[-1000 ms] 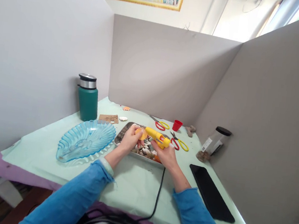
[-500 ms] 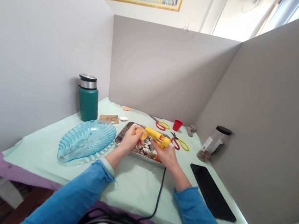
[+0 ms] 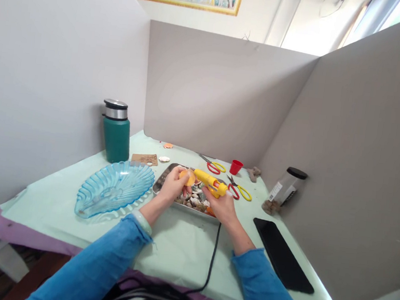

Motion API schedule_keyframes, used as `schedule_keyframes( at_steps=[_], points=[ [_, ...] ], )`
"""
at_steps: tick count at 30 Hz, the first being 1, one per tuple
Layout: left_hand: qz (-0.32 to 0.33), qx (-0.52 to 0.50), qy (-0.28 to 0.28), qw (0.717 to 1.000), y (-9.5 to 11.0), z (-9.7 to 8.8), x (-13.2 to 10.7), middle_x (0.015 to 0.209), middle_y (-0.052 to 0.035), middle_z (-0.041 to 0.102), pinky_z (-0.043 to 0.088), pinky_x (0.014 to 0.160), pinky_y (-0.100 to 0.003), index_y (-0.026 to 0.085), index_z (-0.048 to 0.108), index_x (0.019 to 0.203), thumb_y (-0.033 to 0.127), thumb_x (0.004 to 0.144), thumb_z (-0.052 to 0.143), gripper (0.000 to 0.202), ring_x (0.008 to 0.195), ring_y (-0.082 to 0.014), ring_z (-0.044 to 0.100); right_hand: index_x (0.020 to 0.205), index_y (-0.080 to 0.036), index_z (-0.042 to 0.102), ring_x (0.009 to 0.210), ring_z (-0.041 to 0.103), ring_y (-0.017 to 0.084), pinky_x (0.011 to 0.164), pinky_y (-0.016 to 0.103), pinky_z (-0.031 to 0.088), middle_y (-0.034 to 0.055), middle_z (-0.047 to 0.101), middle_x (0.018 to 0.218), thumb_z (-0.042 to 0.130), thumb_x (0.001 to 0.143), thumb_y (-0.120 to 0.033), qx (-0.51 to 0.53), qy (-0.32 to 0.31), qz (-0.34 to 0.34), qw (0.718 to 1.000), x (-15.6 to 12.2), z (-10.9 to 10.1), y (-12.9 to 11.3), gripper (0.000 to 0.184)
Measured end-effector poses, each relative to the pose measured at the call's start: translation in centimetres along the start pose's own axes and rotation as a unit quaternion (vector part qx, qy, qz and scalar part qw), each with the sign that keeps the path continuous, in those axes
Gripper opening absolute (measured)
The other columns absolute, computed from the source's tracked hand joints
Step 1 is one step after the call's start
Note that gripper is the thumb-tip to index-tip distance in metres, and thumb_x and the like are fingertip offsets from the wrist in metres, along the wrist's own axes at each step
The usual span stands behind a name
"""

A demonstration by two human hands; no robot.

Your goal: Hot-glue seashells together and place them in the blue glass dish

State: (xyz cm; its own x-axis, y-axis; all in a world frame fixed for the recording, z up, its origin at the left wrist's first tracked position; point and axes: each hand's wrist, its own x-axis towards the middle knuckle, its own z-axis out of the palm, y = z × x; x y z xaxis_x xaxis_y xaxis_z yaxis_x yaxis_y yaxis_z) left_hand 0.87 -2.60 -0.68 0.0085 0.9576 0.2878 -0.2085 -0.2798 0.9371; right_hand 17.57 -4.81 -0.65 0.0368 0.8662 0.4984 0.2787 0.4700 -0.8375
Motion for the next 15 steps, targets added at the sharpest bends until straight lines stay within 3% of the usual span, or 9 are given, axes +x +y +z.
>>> schedule_keyframes(
  at_steps=[15],
  points=[
    [-0.006,-0.018,0.003,1.0,0.19,-0.03,-0.13,0.063,0.003,0.064,0.039,0.036,-0.019,0.019,0.043,0.093,0.036,0.078,0.069,0.034,0.041,-0.0103,0.057,0.084,-0.014,0.071,0.067,0.066,0.021,0.06,0.03,0.052,0.0057,0.071,0.073,0.07,0.071,-0.048,-0.004,-0.017,0.009,1.0,0.0,-0.1,0.05,0.036]
  ],
)
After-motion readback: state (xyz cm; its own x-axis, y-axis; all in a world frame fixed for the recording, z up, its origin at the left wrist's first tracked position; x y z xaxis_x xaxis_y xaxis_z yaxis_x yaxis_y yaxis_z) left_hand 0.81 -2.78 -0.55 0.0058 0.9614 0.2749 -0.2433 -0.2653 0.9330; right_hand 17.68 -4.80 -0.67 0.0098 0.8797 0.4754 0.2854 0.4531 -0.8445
